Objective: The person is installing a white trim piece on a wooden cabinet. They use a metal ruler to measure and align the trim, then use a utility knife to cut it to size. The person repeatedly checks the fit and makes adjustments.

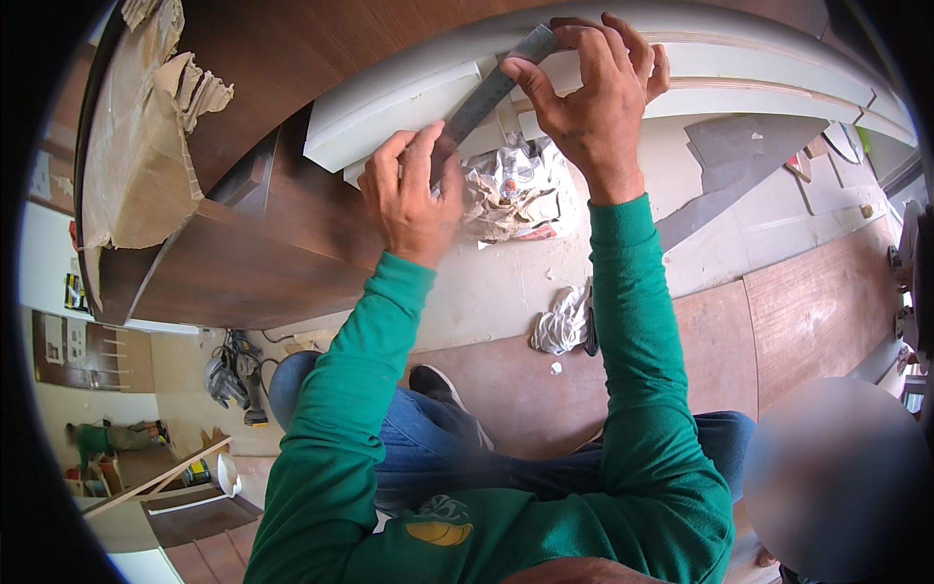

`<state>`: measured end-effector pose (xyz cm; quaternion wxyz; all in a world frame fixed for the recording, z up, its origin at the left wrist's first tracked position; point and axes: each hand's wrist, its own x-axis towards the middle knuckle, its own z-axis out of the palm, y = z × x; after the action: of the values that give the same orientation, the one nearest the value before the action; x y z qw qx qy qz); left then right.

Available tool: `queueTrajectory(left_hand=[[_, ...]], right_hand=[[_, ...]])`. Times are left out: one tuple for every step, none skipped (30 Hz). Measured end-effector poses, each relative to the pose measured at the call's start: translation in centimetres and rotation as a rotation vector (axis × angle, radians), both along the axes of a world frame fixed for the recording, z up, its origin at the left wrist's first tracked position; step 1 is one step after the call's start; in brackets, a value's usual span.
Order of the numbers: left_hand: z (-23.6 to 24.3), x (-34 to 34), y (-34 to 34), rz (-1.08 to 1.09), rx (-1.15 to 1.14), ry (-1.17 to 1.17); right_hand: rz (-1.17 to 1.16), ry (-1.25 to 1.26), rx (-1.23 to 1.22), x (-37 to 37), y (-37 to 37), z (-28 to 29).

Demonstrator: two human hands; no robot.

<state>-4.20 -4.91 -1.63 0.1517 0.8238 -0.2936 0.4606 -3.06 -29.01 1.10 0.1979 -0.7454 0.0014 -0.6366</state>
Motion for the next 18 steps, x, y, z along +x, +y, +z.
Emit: queueTrajectory(left_hand=[[-0.1, 0.3, 0.2, -0.024, -0.035, 0.026], [0.2, 0.3, 0.0, -0.053, -0.072, 0.056], [0.7, 0.3, -0.1, -0.031, -0.051, 0.011], [1.4, 0.4, -0.2, -0.009, -0.030, -0.033], [2.3, 0.4, -0.4, 0.012, -0.010, -0.078], [3.0, 1.2, -0.5, 0.054, -0.036, -0.071], [3.8, 1.5, -0.5, 0.102, -0.005, -0.071], [4.8, 1.8, -0.7, 0.148, 0.025, -0.073], [5.4, 2.1, -0.7, 0.193, 0.055, -0.074], [5.4, 2.5, -0.7, 0.177, 0.114, -0.018], [5.3, 2.9, -0.4, 0.159, 0.131, -0.007], [5.0, 3.4, -0.2, 0.140, 0.149, 0.004], [4.9, 3.7, 0.0, 0.122, 0.166, 0.015], [4.9, 3.7, -0.1, 0.113, 0.161, 0.016], [5.1, 3.5, -0.2, 0.105, 0.156, 0.016], [5.2, 3.5, -0.2, 0.098, 0.152, 0.017], [5.2, 3.5, -0.3, 0.087, 0.146, 0.022], [5.2, 3.5, -0.3, 0.078, 0.141, 0.027]], right_hand=[[0.004, 0.002, 0.005, 0.0, 0.1, 0.0], [0.003, 0.007, 0.008, 0.0, 0.0, 0.0], [0.008, 0.014, 0.008, -0.1, -0.1, -0.1], [0.013, 0.021, 0.008, -0.1, -0.2, -0.3], [0.016, 0.028, 0.006, -0.2, -0.3, -0.3], [0.014, 0.030, 0.009, -0.2, -0.3, -0.3], [0.012, 0.033, 0.012, -0.2, -0.2, -0.4], [0.008, 0.034, 0.013, -0.1, -0.2, -0.3], [0.012, 0.038, 0.022, -0.1, -0.1, -0.4], [0.015, 0.042, 0.030, -0.1, 0.0, -0.4], [0.022, 0.044, 0.040, -0.1, 0.1, -0.4], [0.023, 0.047, 0.042, -0.2, 0.1, -0.2], [0.024, 0.050, 0.045, -0.2, 0.1, 0.0], [0.025, 0.059, 0.046, -0.3, 0.2, 0.0], [0.037, 0.065, 0.052, -0.5, 0.3, 0.1], [0.050, 0.070, 0.058, -0.6, 0.4, 0.3], [0.061, 0.075, 0.063, -0.8, 0.3, 0.6], [0.049, 0.079, 0.031, -0.8, 0.3, 0.6]])
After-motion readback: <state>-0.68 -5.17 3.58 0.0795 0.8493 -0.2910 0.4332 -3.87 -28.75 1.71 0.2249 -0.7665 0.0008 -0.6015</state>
